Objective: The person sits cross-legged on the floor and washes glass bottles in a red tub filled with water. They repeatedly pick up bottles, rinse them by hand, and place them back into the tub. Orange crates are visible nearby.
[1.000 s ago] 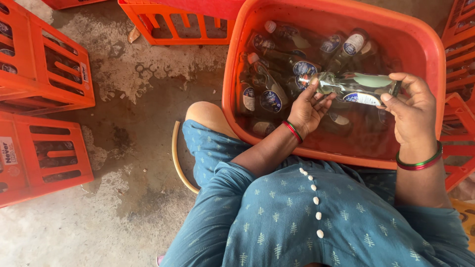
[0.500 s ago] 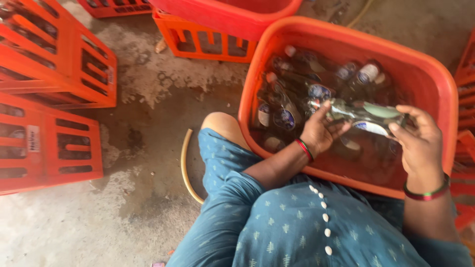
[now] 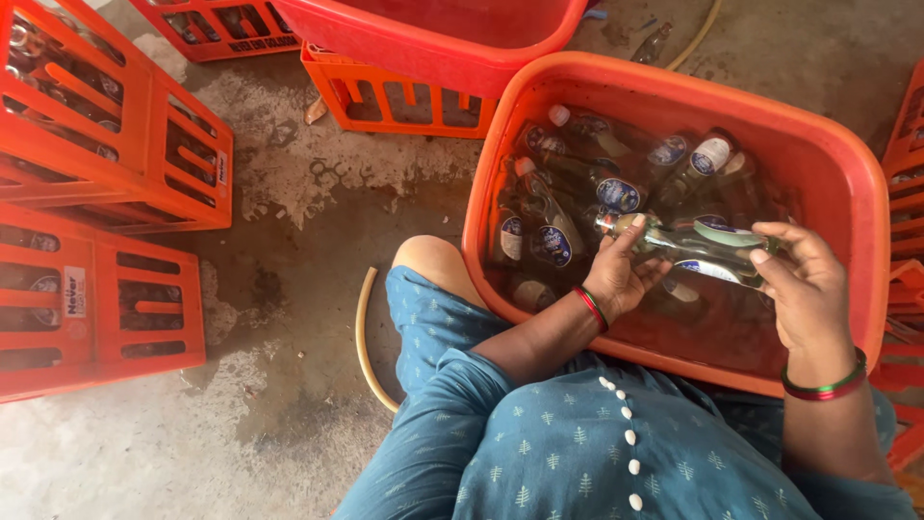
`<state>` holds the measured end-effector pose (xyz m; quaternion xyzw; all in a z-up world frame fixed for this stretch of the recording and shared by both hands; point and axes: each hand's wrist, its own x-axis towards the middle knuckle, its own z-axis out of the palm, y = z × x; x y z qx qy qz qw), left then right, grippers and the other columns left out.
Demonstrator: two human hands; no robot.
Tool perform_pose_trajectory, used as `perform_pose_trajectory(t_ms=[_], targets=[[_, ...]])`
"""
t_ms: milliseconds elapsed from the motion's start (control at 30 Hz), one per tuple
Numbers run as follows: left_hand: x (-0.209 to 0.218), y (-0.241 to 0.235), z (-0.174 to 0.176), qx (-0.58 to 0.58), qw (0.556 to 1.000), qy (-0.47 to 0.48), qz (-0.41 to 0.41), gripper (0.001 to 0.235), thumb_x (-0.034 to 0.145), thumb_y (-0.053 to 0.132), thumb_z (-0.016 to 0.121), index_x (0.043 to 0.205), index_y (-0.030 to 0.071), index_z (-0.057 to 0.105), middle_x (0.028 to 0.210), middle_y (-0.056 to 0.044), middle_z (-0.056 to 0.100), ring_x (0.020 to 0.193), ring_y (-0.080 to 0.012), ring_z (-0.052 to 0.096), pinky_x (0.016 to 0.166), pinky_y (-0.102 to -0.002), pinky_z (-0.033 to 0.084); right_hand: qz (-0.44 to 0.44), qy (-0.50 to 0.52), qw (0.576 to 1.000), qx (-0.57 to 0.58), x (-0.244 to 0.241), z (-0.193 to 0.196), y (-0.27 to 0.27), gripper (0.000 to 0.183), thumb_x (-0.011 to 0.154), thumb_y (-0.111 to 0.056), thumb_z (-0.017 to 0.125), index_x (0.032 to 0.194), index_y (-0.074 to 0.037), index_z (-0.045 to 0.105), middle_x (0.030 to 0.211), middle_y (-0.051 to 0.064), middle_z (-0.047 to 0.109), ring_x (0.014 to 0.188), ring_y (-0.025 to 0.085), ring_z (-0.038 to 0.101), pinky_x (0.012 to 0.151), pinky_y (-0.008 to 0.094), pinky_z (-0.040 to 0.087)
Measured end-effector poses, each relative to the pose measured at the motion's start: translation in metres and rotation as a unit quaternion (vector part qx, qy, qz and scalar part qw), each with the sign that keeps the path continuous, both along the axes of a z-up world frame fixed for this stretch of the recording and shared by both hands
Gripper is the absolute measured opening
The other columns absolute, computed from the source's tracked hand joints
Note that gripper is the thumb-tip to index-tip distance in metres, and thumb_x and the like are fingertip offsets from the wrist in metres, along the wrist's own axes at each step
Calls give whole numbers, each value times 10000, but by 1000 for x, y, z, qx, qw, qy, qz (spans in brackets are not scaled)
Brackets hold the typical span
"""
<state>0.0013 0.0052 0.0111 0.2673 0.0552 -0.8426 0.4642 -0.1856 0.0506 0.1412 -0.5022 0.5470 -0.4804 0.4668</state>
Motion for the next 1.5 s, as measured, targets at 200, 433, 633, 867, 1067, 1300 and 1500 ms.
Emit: perform_pose_trajectory(t_ms=[200, 433, 633, 867, 1067, 1300, 1500], targets=[[-5, -2, -4, -10, 1000, -2, -8, 576, 921, 502, 718, 1357, 247, 441, 1268, -60, 564, 1015, -257, 604, 856, -391, 593, 31, 53, 997, -51, 5, 8, 2, 452, 944, 110, 654, 1374, -4, 576, 1340, 115, 638, 1164, 154, 663, 997, 257, 568], [-2, -10, -9, -37, 999, 28, -13, 703, 971, 714, 520, 1373, 138, 524, 1282, -96, 599, 1111, -244, 639, 889, -362, 530, 1, -10, 999, -51, -4, 6, -3, 339, 1018, 116, 682, 1317, -7, 583, 1293, 147, 645, 1043, 171, 676, 867, 274, 579], [0, -6, 1, -43, 998, -17, -47, 711, 931, 720, 548, 1371, 161, 553, 1249, -23, 588, 1180, -191, 600, 941, -351, 440, -9, -19, 996, -87, -8, 23, -3, 280, 1075, 134, 654, 1318, 9, 592, 1289, 116, 602, 1138, 178, 679, 960, 304, 597], [-3, -4, -1, -40, 998, -21, -54, 600, 930, 638, 612, 1303, 168, 597, 1242, -15, 615, 1202, -181, 585, 954, -347, 417, -14, -42, 994, -103, -3, 29, -3, 294, 1060, 156, 643, 1309, 7, 596, 1341, 130, 615, 1187, 180, 667, 1046, 318, 610], [-7, -6, -9, -32, 998, -14, -49, 552, 976, 622, 627, 1242, 140, 593, 1180, -18, 619, 1188, -197, 605, 966, -366, 424, -8, -24, 994, -109, -1, 32, -2, 276, 1074, 136, 648, 1311, 6, 594, 1319, 117, 598, 1165, 179, 680, 1000, 282, 604], [-4, -3, -9, -42, 997, 57, -26, 444, 1030, 580, 611, 1235, 187, 591, 1071, 1, 591, 1106, -213, 691, 861, -322, 498, -14, 0, 997, -77, -2, 32, 1, 311, 1043, 71, 652, 1335, -22, 598, 1366, 129, 634, 1095, 129, 678, 885, 210, 562], [0, 0, 1, -21, 998, 45, -36, 485, 978, 579, 616, 1248, 177, 599, 1116, -14, 661, 1062, -186, 696, 792, -285, 501, -18, 3, 997, -75, -1, 36, 3, 362, 1024, 64, 641, 1368, -37, 590, 1368, 109, 628, 1091, 137, 677, 801, 210, 551]])
